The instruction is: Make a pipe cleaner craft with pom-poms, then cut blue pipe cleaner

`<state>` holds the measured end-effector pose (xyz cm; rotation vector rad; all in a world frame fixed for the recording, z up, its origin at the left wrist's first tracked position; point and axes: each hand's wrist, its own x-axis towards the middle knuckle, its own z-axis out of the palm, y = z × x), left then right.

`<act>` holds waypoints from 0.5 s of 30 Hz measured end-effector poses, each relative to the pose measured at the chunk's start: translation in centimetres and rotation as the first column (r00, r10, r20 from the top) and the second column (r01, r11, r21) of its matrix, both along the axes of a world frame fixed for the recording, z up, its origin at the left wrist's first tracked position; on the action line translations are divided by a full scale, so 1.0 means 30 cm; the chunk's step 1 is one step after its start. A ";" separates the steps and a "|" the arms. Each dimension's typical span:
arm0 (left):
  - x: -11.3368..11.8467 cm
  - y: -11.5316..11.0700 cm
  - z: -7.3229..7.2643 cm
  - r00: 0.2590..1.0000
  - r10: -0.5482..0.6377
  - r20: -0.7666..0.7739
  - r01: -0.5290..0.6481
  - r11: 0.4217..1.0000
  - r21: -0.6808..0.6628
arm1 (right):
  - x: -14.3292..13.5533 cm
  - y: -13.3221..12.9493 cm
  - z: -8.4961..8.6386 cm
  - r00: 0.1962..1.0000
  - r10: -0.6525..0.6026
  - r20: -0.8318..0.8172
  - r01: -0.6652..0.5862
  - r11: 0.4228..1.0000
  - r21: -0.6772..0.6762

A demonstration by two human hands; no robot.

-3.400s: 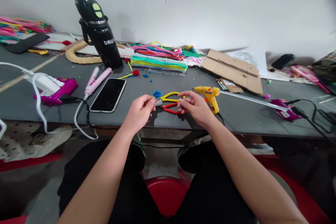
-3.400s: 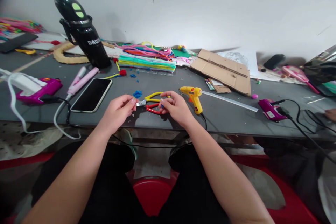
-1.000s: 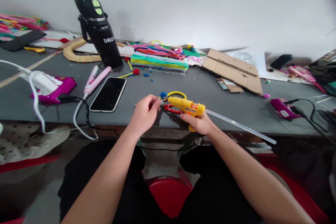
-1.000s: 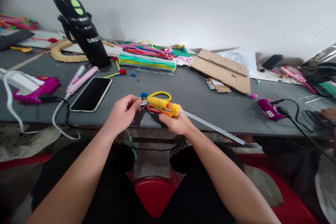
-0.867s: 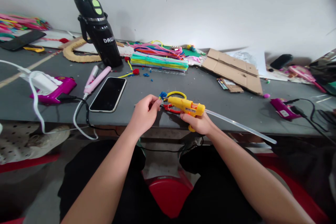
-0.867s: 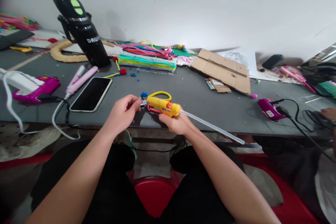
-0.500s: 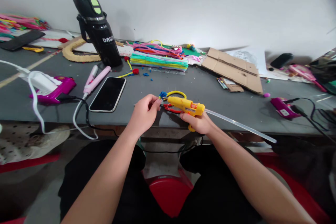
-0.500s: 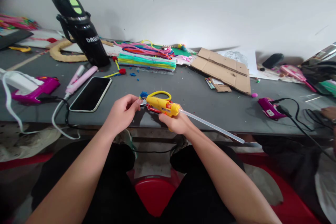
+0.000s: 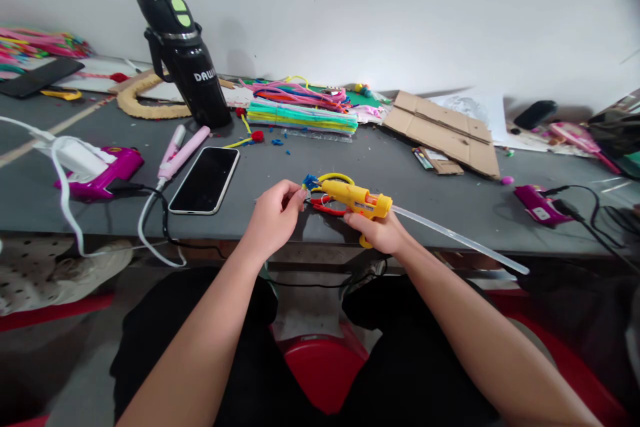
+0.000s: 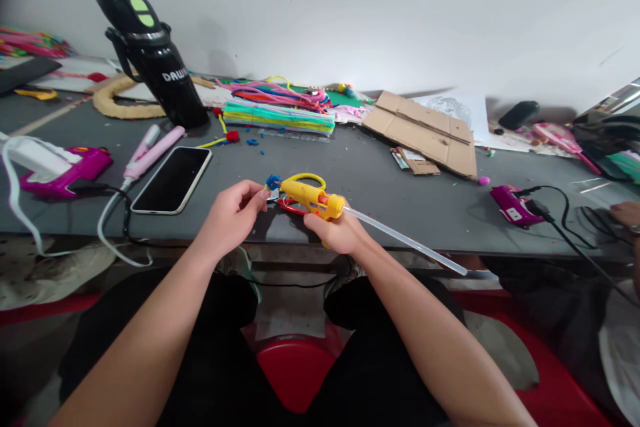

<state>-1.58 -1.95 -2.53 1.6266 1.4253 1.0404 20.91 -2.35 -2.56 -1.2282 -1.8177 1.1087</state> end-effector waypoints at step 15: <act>-0.010 -0.002 0.025 0.999 0.020 0.050 -0.022 0.999 0.040 | 0.160 0.103 0.051 0.835 -0.461 0.300 0.396 0.882 0.254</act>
